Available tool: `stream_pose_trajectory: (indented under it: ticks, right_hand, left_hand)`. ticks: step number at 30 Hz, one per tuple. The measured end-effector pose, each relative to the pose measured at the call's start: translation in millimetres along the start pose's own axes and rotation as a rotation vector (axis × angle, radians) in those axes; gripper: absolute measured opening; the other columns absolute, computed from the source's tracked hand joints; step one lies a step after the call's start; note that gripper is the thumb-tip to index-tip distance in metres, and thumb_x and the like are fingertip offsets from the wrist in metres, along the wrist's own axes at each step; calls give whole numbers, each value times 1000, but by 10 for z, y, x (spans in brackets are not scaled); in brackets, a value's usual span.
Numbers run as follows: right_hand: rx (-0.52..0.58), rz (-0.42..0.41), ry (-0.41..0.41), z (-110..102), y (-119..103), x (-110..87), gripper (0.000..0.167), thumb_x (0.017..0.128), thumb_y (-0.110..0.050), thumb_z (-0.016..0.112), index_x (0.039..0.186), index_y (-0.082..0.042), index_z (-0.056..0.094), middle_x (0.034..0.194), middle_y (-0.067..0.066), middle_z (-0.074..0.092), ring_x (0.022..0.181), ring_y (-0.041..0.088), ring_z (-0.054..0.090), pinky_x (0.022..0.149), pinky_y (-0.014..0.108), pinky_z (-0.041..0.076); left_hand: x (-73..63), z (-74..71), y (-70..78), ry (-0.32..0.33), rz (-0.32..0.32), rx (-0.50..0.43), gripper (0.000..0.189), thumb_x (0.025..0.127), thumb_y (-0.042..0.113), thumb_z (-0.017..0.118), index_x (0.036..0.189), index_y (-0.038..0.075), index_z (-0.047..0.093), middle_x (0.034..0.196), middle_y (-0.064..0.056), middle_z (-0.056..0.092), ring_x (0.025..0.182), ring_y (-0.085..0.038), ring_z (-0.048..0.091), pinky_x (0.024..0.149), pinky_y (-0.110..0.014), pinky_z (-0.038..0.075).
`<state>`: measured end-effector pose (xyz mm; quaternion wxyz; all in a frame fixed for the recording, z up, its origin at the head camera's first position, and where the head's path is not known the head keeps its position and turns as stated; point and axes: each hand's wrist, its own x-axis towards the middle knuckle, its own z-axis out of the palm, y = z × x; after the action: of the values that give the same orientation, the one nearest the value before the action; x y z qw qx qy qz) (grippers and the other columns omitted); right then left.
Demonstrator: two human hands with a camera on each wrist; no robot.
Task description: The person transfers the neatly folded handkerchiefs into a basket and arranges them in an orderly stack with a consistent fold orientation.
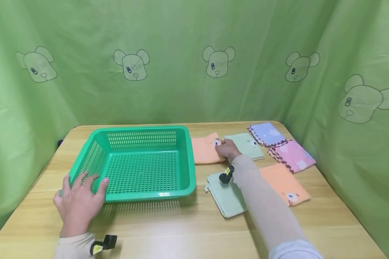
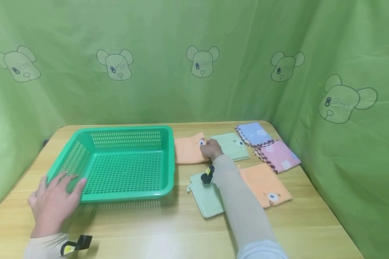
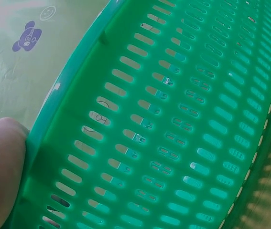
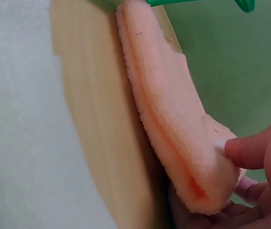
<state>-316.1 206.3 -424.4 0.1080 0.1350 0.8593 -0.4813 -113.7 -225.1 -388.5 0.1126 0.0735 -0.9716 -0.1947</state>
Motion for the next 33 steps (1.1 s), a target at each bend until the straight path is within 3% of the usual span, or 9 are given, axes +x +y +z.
stream_pose_trajectory:
  ticks: [4,11,26,33]
  right_hand:
    - [68,-6,-17,12,5,-8,49,91,-5,50,138,2,38,120,19,47,86,23,50,58,23,45]
    - [123,-43,-14,-3,-5,-4,45,91,0,49,135,5,40,110,19,50,70,17,51,50,22,44]
    - [278,-29,-42,-64,-109,-10,47,95,-2,48,139,5,35,111,19,50,71,16,58,61,25,54]
    - [303,-47,-43,-107,-173,-72,42,96,-4,49,135,4,38,98,12,54,60,11,54,52,21,48]
  left_hand:
    - [2,5,-9,16,1,-6,65,98,59,36,130,5,55,146,-27,38,136,-59,10,95,-77,13]
    - [11,20,-10,54,-8,-39,62,98,57,39,128,6,57,143,-24,44,137,-57,11,97,-74,13]
    - [23,23,-2,33,-33,-55,60,98,57,40,128,7,57,138,-25,50,137,-57,8,98,-73,10]
    - [23,26,-2,33,-36,-53,60,98,57,40,128,8,58,137,-25,50,138,-56,8,98,-73,11]
